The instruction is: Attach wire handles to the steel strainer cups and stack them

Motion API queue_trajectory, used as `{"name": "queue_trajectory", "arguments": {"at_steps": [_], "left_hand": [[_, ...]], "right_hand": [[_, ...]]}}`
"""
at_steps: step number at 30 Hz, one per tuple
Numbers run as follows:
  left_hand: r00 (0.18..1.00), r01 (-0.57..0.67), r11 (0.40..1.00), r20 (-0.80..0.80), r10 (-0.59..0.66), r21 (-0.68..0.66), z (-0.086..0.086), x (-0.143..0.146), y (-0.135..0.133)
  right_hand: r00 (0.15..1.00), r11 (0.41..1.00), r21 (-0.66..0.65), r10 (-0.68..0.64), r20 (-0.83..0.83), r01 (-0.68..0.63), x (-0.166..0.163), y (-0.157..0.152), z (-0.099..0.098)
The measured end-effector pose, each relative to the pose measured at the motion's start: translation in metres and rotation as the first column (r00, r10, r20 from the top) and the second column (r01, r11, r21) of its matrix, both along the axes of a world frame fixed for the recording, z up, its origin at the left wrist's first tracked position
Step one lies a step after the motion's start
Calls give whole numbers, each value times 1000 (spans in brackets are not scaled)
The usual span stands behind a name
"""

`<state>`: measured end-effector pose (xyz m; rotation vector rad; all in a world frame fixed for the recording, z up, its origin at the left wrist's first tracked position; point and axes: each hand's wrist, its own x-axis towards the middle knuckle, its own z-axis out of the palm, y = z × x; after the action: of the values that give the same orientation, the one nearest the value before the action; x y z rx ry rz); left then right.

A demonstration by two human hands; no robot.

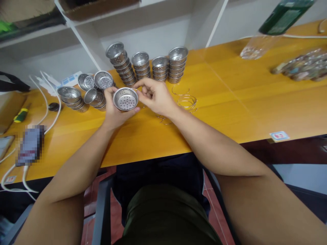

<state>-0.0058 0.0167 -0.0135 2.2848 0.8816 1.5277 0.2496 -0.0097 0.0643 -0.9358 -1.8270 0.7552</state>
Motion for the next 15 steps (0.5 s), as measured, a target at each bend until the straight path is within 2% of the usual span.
{"name": "queue_trajectory", "arguments": {"at_steps": [5, 9, 15], "left_hand": [[1000, 25, 999, -13, -25, -30, -1, 0, 2], [996, 84, 996, -1, -84, -4, 0, 2, 1], [998, 51, 999, -24, -51, 4, 2, 5, -4]], "right_hand": [[999, 998, 57, 3, -47, 0, 1, -1, -1], [999, 999, 29, -19, -33, 20, 0, -1, -2], [999, 998, 21, -52, -2, 52, -2, -1, -4]]}}
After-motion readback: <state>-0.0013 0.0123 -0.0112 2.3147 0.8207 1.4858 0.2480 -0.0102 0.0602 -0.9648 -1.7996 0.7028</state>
